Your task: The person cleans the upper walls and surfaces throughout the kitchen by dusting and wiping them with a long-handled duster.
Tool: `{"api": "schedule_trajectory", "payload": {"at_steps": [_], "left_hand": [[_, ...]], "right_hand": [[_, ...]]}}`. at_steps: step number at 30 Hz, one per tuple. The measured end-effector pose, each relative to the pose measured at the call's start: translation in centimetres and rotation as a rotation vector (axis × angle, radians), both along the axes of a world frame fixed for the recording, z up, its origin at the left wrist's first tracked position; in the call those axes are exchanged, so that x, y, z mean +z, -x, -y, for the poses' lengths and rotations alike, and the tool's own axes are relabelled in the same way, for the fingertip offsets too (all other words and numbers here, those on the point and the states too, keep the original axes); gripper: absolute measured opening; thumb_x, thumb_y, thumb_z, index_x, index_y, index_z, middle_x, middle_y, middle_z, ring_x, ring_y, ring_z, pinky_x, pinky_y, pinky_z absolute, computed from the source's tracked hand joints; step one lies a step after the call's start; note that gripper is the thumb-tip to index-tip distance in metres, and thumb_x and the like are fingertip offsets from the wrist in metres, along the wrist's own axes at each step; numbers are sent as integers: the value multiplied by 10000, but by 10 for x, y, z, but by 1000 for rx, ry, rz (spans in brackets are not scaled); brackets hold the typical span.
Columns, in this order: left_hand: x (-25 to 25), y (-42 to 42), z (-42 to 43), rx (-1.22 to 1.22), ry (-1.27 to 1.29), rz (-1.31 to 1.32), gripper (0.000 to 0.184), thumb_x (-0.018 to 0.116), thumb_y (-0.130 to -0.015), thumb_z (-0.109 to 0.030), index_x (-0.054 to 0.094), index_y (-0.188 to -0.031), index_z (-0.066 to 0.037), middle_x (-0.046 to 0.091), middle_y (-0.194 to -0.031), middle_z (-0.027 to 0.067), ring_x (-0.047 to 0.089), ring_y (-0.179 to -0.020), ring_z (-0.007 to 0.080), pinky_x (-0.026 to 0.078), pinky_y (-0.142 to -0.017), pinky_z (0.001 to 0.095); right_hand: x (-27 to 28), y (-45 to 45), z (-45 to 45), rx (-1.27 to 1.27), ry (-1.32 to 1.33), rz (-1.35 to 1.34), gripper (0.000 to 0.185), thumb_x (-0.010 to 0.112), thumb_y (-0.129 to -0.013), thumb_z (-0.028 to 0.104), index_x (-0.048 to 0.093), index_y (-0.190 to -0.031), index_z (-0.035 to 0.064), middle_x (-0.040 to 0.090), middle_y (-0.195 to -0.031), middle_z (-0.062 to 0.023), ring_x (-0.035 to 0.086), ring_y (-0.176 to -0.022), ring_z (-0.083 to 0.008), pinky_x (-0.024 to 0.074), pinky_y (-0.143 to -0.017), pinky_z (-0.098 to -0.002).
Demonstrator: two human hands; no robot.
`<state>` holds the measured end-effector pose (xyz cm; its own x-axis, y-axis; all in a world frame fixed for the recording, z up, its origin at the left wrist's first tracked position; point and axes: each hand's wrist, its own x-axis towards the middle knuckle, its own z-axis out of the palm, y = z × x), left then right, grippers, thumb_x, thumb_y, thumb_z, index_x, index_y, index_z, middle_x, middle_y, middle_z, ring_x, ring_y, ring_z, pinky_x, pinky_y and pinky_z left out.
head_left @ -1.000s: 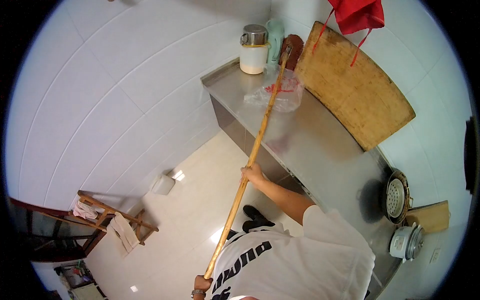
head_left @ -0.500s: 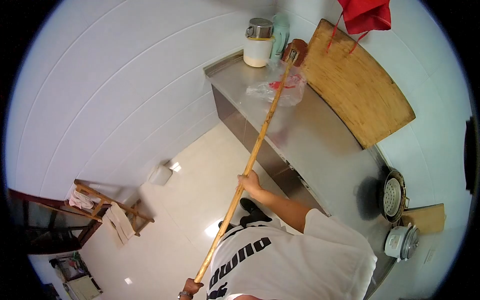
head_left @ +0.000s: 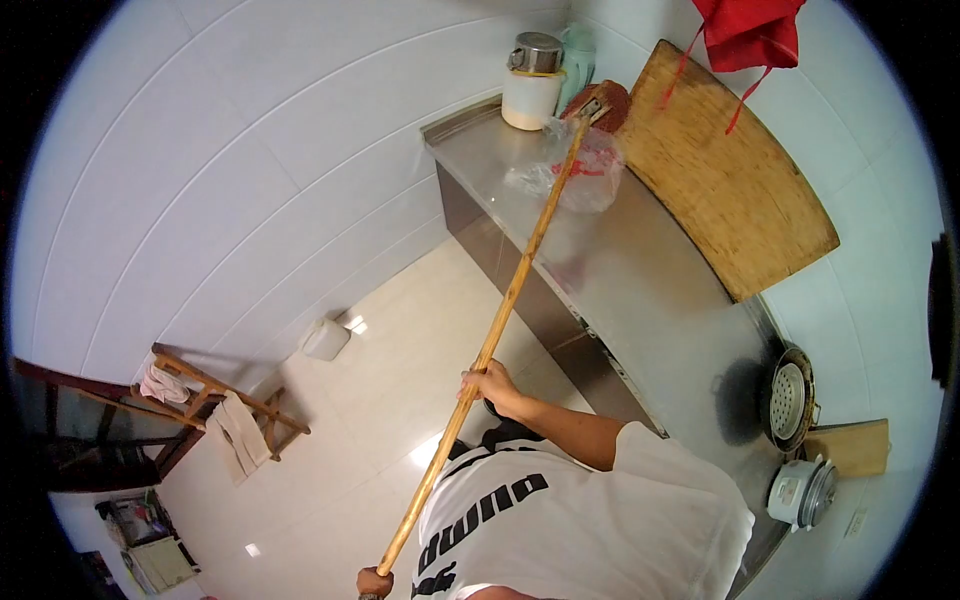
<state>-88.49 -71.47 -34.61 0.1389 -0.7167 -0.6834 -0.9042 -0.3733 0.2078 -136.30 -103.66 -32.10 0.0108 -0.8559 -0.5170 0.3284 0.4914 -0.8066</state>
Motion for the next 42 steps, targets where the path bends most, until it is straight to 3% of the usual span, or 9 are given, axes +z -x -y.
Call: {"api": "schedule_trajectory", "payload": {"at_steps": [1, 8, 20, 22, 29, 35, 38, 40, 42], "left_hand": [[3, -1, -6, 93, -47, -46, 367, 627, -735, -327, 669, -830, 25, 663, -752, 202, 644, -710, 289, 489, -598, 431], [12, -12, -25, 108, 11, 199, 270, 617, -739, -342, 698, -844, -107, 668, -771, 168, 641, -734, 361, 508, -676, 432], [15, -20, -68, 109, 196, 376, 272, 623, -769, -381, 684, -782, -116, 648, -698, 181, 626, -645, 369, 498, -576, 465], [15, 5, -44, 85, 347, 468, 227, 665, -680, -245, 587, -606, -46, 603, -589, 167, 606, -573, 372, 493, -544, 449], [-1, -10, -33, 125, 356, 428, 206, 689, -653, -225, 560, -577, -82, 596, -585, 149, 608, -585, 361, 491, -545, 447], [22, -55, -71, 170, 180, 386, 234, 688, -689, -277, 662, -693, -44, 630, -668, 205, 638, -676, 387, 509, -579, 449], [34, -68, -105, 62, 426, 409, 314, 614, -785, -408, 673, -817, -101, 631, -662, 176, 612, -608, 362, 488, -534, 455], [89, -46, -87, 351, -62, 245, 368, 610, -791, -430, 657, -871, -74, 626, -664, 173, 607, -612, 367, 483, -534, 463], [99, -45, -87, 367, -164, 280, 369, 611, -788, -432, 659, -872, -76, 628, -670, 172, 609, -617, 364, 485, -538, 460]], "right_hand": [[5, -4, -3, -24, -14, 72, 171, 592, -835, 95, 449, -905, 32, 579, -762, -92, 663, -680, -236, 502, -538, -304], [19, -22, -10, 74, -59, 247, 135, 569, -838, 73, 451, -899, 44, 582, -816, -100, 656, -781, -265, 544, -703, -381], [26, -50, -29, 0, -56, 465, 79, 546, -854, 78, 470, -847, 56, 563, -772, -108, 617, -774, -292, 506, -759, -430], [24, -45, -24, -30, -24, 423, 93, 550, -847, 78, 463, -825, 54, 564, -749, -106, 618, -735, -289, 519, -726, -426], [54, -49, -30, -28, 2, 389, 92, 546, -861, 77, 456, -847, 64, 565, -752, -103, 616, -748, -283, 510, -734, -424], [71, -94, -52, 163, -38, 505, 85, 517, -909, 118, 456, -914, 59, 580, -813, -103, 627, -875, -293, 505, -803, -433], [76, -116, -57, 308, -65, 503, 103, 516, -915, 150, 468, -933, 61, 597, -840, -105, 629, -906, -291, 503, -824, -424], [76, -130, -57, 351, -97, 507, 112, 521, -915, 163, 470, -930, 65, 599, -839, -103, 629, -906, -291, 503, -823, -425], [74, -143, -57, 434, -127, 521, 144, 535, -914, 208, 476, -904, 77, 598, -819, -91, 623, -910, -285, 495, -824, -436]]}}
